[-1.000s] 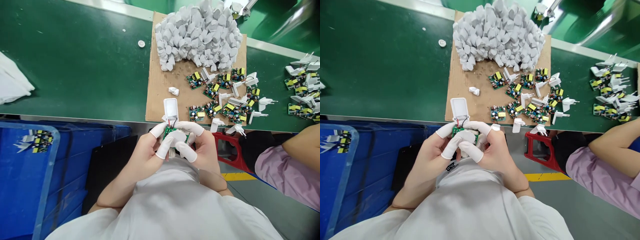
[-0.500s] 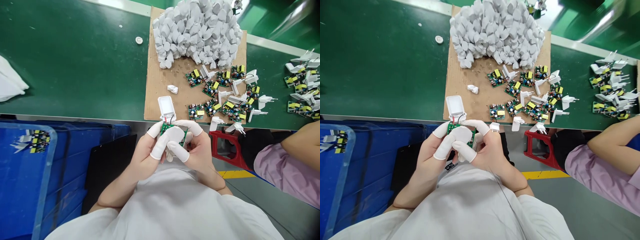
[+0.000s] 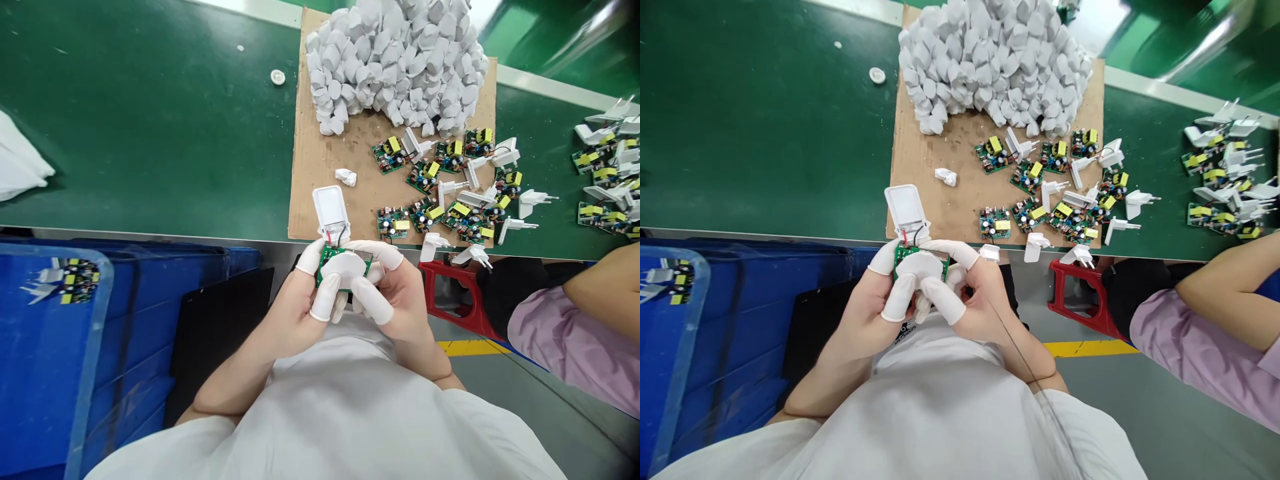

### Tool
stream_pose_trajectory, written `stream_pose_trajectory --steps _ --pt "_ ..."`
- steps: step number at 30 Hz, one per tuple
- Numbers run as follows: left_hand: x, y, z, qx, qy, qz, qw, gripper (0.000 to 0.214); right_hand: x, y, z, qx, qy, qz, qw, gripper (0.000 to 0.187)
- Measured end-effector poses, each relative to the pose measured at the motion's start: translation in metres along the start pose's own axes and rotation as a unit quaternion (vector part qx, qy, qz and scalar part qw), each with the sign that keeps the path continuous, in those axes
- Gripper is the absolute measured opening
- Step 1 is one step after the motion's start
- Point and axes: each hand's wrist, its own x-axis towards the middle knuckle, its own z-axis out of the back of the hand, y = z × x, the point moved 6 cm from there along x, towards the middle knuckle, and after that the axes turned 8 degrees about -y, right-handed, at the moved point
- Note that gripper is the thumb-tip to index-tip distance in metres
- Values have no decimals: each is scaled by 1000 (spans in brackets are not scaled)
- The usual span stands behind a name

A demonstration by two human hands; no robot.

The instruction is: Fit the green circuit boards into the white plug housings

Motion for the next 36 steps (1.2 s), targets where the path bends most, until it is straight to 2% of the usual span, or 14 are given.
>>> stream_pose_trajectory --steps 3,6,11,16,19,22,28,33,36 --pt "0 4 0 -12 0 19 1000 48 2 -1 1 -8 -17 -11 1000 34" --pt "-1 7 3 -30 -36 51 998 47 3 -1 -3 -9 -1 -25 1000 40" --pt "-4 1 1 -57 -66 58 995 58 2 4 -4 -64 1 20 998 47" --pt "-1 -4 0 -42 -89 32 995 37 0 4 -5 -61 8 34 998 47" --pt "3 -4 -3 -31 -68 14 997 39 1 -1 -7 -20 25 13 999 48" --pt "6 0 -4 -38 -48 13 998 37 4 -5 -5 17 11 1 1000 41" --pt "2 4 2 -96 -30 -1 995 48 6 3 -9 33 52 21 998 41" --pt "2 1 -1 -86 -10 -31 996 30 9 18 -1 -5 -53 108 993 21" --pt "4 1 -3 -96 -1 -40 995 28 11 18 -4 -27 -44 106 993 18"
